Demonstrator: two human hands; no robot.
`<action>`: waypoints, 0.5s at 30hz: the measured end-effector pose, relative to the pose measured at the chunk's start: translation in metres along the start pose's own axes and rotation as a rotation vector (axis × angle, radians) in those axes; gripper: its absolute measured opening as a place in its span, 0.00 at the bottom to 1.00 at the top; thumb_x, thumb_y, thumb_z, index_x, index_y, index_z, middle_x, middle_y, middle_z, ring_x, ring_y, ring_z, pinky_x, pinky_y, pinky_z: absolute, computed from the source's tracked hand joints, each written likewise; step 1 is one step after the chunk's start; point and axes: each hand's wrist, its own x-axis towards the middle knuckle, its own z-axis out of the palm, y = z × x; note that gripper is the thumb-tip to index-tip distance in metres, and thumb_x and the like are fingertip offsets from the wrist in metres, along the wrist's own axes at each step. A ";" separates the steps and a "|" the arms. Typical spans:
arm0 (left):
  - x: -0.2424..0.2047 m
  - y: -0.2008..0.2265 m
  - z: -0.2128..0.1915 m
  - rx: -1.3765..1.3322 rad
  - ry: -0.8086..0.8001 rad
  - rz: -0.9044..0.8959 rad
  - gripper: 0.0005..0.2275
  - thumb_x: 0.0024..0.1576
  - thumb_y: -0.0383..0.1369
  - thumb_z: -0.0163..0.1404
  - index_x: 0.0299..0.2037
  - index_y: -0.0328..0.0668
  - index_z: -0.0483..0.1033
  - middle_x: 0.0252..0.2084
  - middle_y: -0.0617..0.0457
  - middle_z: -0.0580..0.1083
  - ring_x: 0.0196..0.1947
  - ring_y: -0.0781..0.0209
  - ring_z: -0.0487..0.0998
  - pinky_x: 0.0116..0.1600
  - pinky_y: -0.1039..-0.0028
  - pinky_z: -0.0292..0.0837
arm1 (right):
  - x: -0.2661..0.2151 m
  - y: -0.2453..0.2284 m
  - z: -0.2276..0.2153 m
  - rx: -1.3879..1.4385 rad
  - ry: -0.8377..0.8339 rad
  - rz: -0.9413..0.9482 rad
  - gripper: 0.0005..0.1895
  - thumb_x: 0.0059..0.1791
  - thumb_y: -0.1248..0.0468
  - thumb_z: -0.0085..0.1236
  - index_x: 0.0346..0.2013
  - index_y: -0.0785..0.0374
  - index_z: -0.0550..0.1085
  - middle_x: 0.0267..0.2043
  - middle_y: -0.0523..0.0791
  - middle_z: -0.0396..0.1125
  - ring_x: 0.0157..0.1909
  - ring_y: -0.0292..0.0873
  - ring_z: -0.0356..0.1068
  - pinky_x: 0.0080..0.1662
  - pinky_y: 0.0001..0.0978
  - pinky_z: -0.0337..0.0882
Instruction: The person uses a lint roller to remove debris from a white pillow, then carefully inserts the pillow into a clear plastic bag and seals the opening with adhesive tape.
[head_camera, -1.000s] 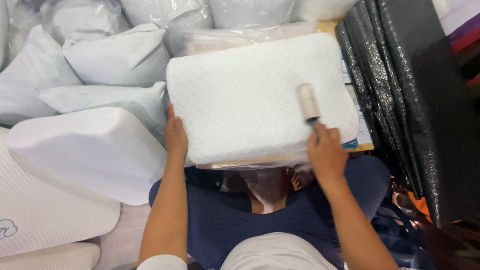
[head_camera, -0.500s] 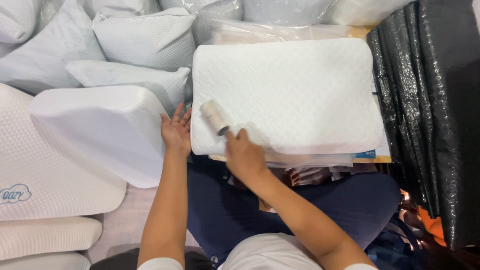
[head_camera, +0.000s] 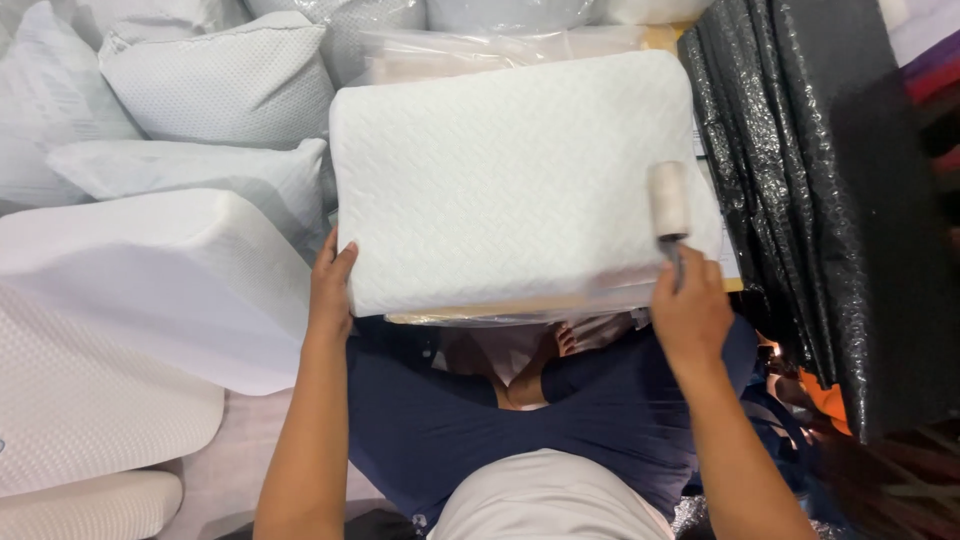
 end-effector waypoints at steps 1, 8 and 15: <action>-0.001 -0.003 0.001 -0.001 -0.006 -0.002 0.27 0.64 0.41 0.50 0.72 0.47 0.60 0.72 0.40 0.58 0.70 0.43 0.60 0.70 0.53 0.60 | 0.000 0.018 0.002 -0.004 0.002 0.005 0.16 0.57 0.58 0.48 0.56 0.61 0.73 0.44 0.53 0.67 0.41 0.65 0.74 0.40 0.60 0.75; 0.007 -0.006 -0.004 0.143 0.044 -0.102 0.29 0.65 0.51 0.45 0.72 0.44 0.60 0.70 0.36 0.61 0.69 0.42 0.62 0.70 0.50 0.56 | 0.007 0.070 0.028 0.365 0.176 0.305 0.20 0.52 0.58 0.64 0.53 0.66 0.71 0.43 0.55 0.65 0.47 0.62 0.70 0.37 0.49 0.74; -0.032 0.089 0.009 0.223 -0.162 -0.127 0.35 0.63 0.52 0.38 0.76 0.42 0.45 0.75 0.26 0.44 0.74 0.26 0.45 0.74 0.37 0.36 | 0.028 0.058 0.045 1.019 0.118 0.405 0.11 0.52 0.62 0.65 0.42 0.57 0.69 0.27 0.42 0.63 0.14 0.38 0.64 0.18 0.25 0.65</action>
